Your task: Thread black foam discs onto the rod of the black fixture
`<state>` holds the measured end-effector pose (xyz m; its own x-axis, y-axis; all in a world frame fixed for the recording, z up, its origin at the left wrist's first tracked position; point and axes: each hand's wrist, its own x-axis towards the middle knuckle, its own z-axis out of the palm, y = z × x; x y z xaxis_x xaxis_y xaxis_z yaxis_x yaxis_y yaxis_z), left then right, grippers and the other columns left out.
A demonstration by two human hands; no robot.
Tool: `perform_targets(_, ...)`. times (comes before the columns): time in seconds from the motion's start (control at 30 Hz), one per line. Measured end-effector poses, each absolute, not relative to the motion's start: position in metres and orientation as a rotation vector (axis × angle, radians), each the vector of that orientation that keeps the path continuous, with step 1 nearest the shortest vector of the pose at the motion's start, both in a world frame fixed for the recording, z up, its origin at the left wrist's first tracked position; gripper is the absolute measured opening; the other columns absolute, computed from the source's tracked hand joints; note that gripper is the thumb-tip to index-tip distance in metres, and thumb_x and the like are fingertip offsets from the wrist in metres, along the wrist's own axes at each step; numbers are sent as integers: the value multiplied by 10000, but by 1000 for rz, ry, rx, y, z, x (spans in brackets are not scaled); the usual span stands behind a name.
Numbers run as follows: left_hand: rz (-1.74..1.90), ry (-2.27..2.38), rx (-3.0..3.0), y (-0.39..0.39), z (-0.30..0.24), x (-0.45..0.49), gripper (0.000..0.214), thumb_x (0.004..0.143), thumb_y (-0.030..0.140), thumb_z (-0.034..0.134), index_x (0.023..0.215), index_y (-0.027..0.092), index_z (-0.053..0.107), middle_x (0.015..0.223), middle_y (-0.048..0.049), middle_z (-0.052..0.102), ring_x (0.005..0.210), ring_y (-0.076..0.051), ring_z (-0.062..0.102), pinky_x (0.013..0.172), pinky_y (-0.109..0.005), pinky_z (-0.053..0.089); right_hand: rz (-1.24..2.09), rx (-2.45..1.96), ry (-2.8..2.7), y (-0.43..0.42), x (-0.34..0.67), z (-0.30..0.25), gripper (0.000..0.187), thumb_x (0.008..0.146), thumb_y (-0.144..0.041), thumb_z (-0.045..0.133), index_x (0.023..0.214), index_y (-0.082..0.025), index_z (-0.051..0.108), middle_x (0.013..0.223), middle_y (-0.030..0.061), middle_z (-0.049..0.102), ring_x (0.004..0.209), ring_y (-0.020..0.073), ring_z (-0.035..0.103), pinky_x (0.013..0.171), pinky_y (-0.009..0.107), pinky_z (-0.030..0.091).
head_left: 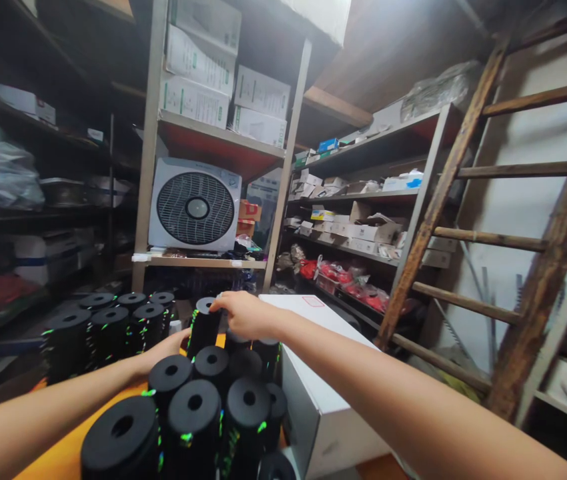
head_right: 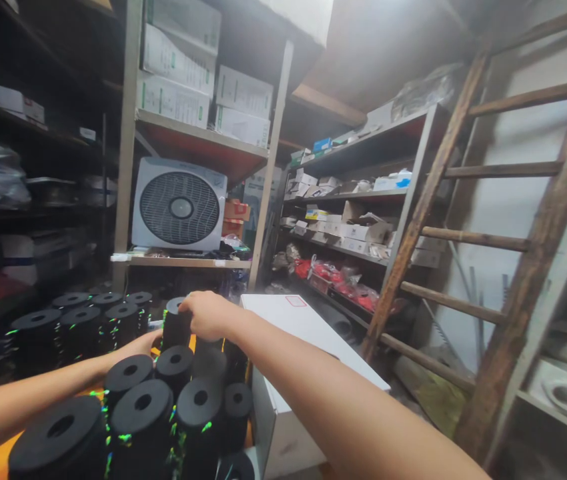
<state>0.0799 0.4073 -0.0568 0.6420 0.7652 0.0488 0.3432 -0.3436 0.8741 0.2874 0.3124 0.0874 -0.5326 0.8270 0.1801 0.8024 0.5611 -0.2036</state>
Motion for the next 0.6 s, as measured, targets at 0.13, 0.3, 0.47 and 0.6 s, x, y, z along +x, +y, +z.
perform_targets(0.13, 557, 825, 1929, 411, -38, 75, 553, 715, 26, 739, 1234, 125, 573, 1126, -78, 679, 960, -233, 675, 878, -421, 550, 59, -1280, -2513, 303, 284, 107, 349, 882, 8, 567, 1211, -97, 622, 1264, 114, 622, 1197, 232, 584, 1018, 437, 483)
perform_targets(0.3, 642, 831, 1988, 413, 7, 66, 553, 633, 57, 770, 1150, 113, 581, 1057, -80, 691, 950, -241, 663, 867, -425, 536, -105, -1168, -2487, 292, 279, 136, 426, 855, 56, 506, 1250, -76, 598, 1261, 123, 618, 1210, 216, 565, 1036, 389, 457)
perform_targets(0.47, 780, 812, 2073, 381, 91, 52, 599, 591, 129, 805, 1151, 124, 590, 1028, -47, 704, 972, -256, 647, 859, -365, 513, -306, -1025, -2428, 267, 264, 192, 481, 855, 84, 398, 1287, -24, 579, 1303, 130, 591, 1264, 210, 511, 1071, 335, 400)
perform_targets(0.6, 823, 827, 2074, 316, 149, 24, 488, 620, 189, 843, 1049, 133, 617, 939, -30, 712, 981, -288, 658, 840, -352, 517, -429, -858, -2380, 229, 235, 246, 478, 858, 98, 383, 1256, -51, 601, 1300, 97, 596, 1270, 201, 486, 1091, 353, 359)
